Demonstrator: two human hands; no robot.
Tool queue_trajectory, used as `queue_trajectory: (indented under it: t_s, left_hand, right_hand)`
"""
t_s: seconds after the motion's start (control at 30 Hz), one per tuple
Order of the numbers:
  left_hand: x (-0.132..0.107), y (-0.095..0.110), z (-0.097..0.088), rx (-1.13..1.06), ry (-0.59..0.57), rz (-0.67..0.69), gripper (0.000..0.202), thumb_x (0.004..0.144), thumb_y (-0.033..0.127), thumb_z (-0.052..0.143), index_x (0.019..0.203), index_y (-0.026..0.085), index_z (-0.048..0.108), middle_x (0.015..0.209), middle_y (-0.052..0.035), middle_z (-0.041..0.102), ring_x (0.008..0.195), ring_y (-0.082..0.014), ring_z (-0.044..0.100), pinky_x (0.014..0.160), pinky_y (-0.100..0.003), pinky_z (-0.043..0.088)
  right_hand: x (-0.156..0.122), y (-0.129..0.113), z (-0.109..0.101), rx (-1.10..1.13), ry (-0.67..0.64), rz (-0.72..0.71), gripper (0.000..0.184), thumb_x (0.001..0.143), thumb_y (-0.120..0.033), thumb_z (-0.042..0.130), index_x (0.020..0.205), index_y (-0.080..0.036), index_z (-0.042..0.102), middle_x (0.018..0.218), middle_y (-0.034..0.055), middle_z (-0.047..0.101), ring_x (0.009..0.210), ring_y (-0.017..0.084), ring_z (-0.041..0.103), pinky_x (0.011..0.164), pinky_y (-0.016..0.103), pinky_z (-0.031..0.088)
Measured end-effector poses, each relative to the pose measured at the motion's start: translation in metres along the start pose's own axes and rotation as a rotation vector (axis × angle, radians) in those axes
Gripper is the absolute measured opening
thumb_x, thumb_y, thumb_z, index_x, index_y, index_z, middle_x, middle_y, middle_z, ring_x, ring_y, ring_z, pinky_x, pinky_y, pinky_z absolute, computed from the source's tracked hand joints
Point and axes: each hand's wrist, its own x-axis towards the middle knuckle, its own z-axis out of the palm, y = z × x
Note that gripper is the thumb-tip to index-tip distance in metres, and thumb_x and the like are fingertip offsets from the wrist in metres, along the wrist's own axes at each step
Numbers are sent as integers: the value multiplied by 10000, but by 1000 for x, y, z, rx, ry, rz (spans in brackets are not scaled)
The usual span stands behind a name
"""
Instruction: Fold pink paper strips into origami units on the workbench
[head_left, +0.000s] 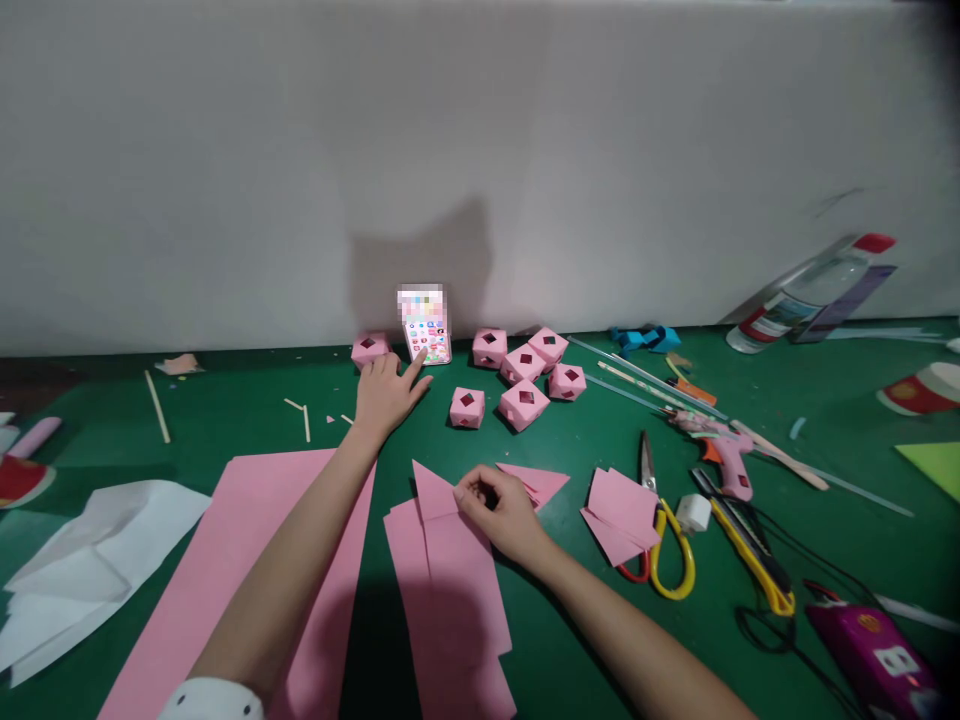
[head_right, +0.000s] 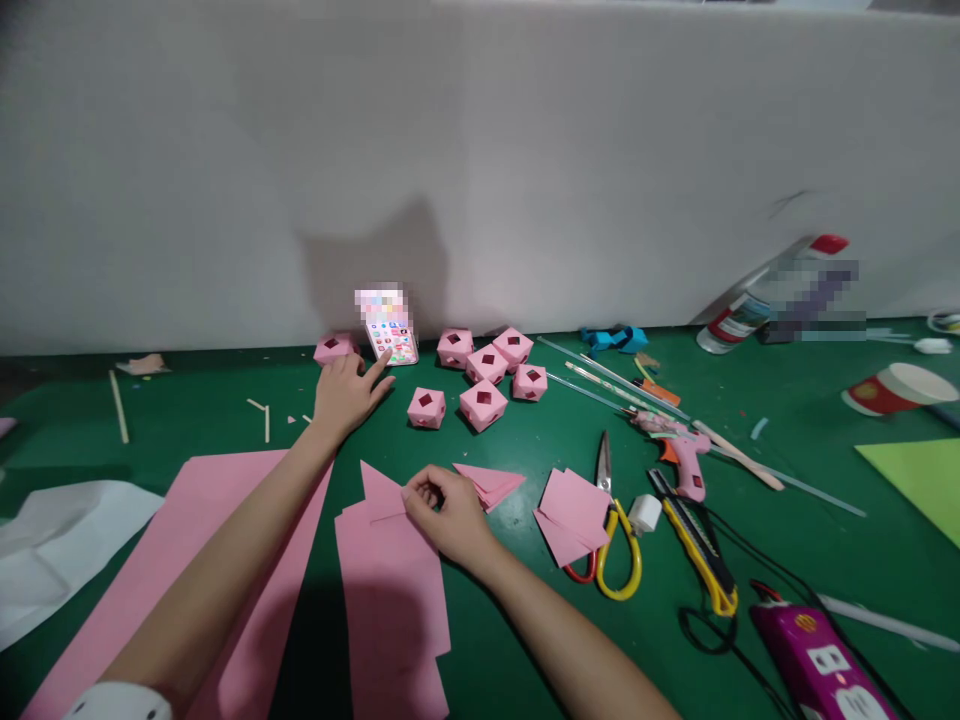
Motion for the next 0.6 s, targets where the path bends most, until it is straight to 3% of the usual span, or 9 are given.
queue_trajectory:
  t_s: [0.17, 0.27, 0.33, 0.47, 0.5, 0.6]
  left_hand:
    - [-8, 0, -5, -29, 25, -15, 540, 953, 508, 252, 1420, 295, 418, 1004, -147, 551, 938, -301, 487, 787, -395, 336]
    - [-24, 0, -13, -193, 66, -89, 533, 960, 488, 256, 1335, 240, 542, 993, -149, 583, 947, -289, 507, 800, -392, 354]
    - [-42, 5, -20, -463, 60, -146, 561, 960, 506, 244, 1215, 198, 638, 934, -126, 611, 914, -256, 532, 803, -369, 383]
    - [-86, 28, -39, -1183, -107, -277, 720, 961, 509, 79, 958, 152, 704, 792, -82, 631, 702, -174, 549, 659, -295, 425]
    - [-96, 35, -43, -1272, -140, -287, 688, 957, 523, 120, 913, 156, 700, 793, -73, 629, 676, -163, 538, 650, -289, 423]
    - [-121, 56, -50, -1327, -148, -362, 378, 854, 505, 519, 728, 170, 640, 695, -16, 584, 652, -147, 512, 636, -265, 405]
  right_hand:
    - [0, -2, -1, 7, 2, 2, 127, 834, -266, 568, 741, -186, 602, 644, -21, 555, 616, 118, 495, 580, 227, 386]
    - [-1, 0, -1, 5, 2, -15, 132, 840, -279, 564, 754, -187, 603, 651, -20, 558, 616, 118, 492, 580, 229, 383]
    - [0, 2, -1, 9, 5, -21, 144, 843, -293, 562, 754, -186, 601, 650, -19, 552, 614, 119, 489, 576, 230, 378]
    - [1, 6, 0, 48, 41, -18, 174, 845, -326, 554, 755, -181, 589, 653, -20, 536, 606, 118, 474, 564, 229, 372]
    - [1, 7, 0, 57, 49, -20, 178, 846, -329, 551, 757, -179, 587, 659, -19, 535, 607, 117, 471, 563, 229, 371]
    - [0, 7, 1, 57, 50, -35, 170, 847, -320, 545, 764, -177, 587, 670, -17, 539, 616, 118, 474, 572, 231, 374]
